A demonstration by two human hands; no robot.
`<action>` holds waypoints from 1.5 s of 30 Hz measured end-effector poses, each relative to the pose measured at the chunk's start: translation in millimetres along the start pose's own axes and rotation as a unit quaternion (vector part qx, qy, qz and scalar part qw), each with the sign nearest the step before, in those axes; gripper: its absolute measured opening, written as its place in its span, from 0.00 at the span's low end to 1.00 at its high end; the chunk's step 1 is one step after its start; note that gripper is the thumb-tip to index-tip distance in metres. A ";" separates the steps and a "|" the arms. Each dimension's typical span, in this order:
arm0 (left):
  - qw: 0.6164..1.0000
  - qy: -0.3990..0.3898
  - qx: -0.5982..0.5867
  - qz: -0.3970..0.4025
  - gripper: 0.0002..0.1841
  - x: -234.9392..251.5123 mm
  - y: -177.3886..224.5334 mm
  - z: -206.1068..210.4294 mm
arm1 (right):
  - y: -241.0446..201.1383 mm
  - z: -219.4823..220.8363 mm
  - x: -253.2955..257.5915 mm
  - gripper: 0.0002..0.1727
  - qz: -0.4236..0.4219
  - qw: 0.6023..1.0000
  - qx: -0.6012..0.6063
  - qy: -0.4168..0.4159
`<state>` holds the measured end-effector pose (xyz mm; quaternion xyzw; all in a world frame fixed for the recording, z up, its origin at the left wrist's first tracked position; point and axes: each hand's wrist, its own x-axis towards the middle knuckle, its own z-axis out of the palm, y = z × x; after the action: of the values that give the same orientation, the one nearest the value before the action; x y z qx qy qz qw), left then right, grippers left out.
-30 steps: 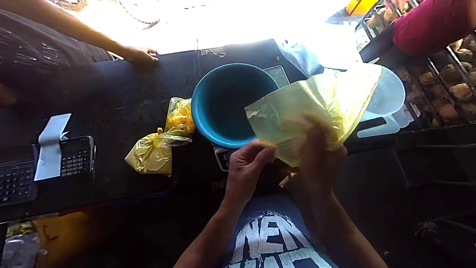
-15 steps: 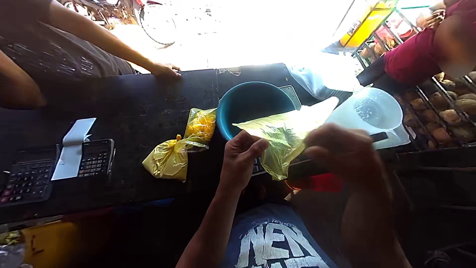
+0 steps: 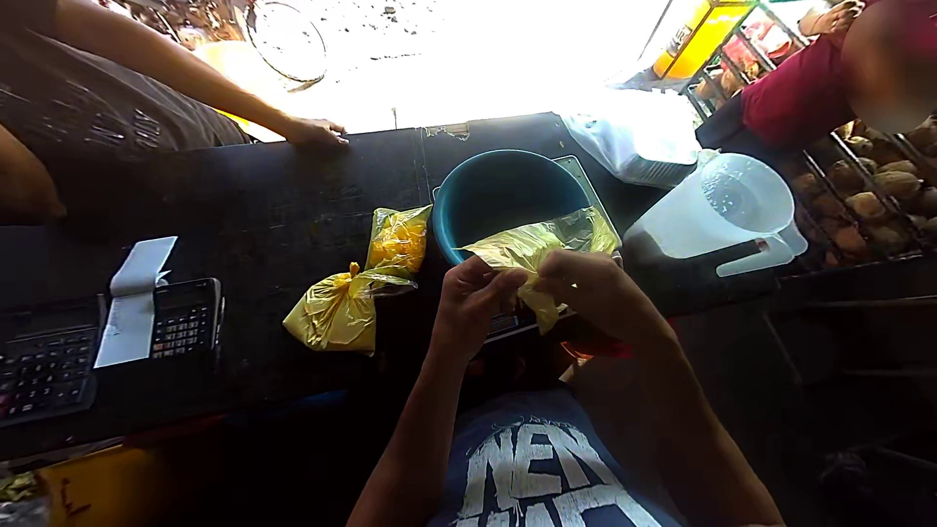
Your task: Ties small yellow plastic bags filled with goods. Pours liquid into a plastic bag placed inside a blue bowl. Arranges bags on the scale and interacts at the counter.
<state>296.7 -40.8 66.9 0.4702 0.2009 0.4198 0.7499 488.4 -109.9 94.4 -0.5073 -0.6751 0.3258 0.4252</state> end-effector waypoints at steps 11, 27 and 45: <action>0.996 0.008 -0.092 -0.005 0.07 10.7 -6.2 16.6 | -7.1 -4.0 10.0 0.04 -0.027 0.999 0.038 0.004; 0.988 0.109 -0.071 0.089 0.09 6.9 -2.7 12.8 | 9.0 -16.7 16.7 0.02 -0.007 0.991 0.092 0.094; 0.973 0.202 -0.059 0.092 0.07 60.6 76.5 -26.8 | -20.8 -27.3 57.5 0.10 0.008 0.974 -0.190 0.123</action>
<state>278.6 38.9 126.7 0.3468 0.2792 0.5845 0.6783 497.5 -60.0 138.2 -0.6200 -0.6634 0.1303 0.3980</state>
